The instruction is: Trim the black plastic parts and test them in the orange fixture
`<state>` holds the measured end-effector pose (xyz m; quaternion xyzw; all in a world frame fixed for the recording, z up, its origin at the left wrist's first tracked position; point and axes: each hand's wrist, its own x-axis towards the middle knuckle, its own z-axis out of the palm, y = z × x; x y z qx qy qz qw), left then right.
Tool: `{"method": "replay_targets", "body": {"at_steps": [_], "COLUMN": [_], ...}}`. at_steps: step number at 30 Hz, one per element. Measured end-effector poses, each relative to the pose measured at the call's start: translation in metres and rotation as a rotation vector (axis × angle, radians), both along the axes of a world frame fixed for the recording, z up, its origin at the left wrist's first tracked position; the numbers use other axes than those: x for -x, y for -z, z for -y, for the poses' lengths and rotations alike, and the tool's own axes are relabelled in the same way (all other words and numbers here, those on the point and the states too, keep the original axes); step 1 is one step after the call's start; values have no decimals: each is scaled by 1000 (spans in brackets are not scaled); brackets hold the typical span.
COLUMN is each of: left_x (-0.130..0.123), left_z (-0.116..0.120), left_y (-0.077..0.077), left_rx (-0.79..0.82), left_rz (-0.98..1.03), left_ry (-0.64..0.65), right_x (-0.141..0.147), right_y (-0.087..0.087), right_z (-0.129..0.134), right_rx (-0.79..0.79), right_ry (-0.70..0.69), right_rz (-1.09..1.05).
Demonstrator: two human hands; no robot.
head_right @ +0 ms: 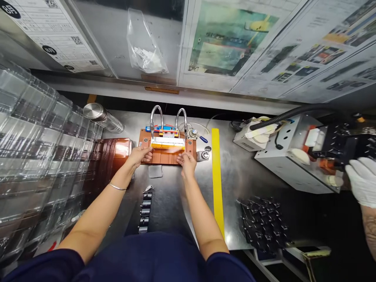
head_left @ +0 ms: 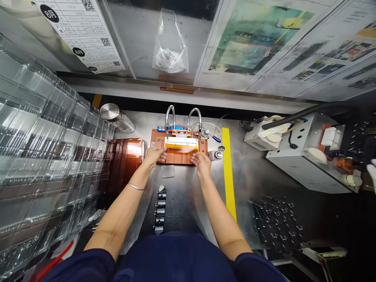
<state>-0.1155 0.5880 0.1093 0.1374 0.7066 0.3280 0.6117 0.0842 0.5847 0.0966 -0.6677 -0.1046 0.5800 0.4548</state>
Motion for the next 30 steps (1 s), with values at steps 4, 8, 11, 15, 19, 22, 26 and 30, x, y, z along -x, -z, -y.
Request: {"method": "replay_targets", "body": {"at_steps": [4,8,11,15,19,22,26,30], "left_x": [-1,-1,-2,-2,-1,-2,-4,-2], "left_z": [-8,-12,-14,-12,-12,-13,-13,-12], "left_y": [4,7,10,14,13,11,10,11], "left_rx": [-35,-58,-64,-73,-78,-75,-76,-67], "left_rz": [-43,-46,-41,-50,-57,-63,-59,-104], "left_ry": [-26,-21,-23,-32,-34,-33,-32,-19], "right_x": [-2,-5,-5,-4,-5,-6,-4,-4], "right_y": [5,9,9,8,10,10,8,5], "right_z": [-9,-18,-20,-20,-20,-20,-19,-21], "right_rx": [-40,-32,-22,-8,-23,-29,9,30], "right_ry": [-84,-123,-129,-140,-159,-168,-176,-245], "right_rz": [189,281,298,291,279,275,290,317]}}
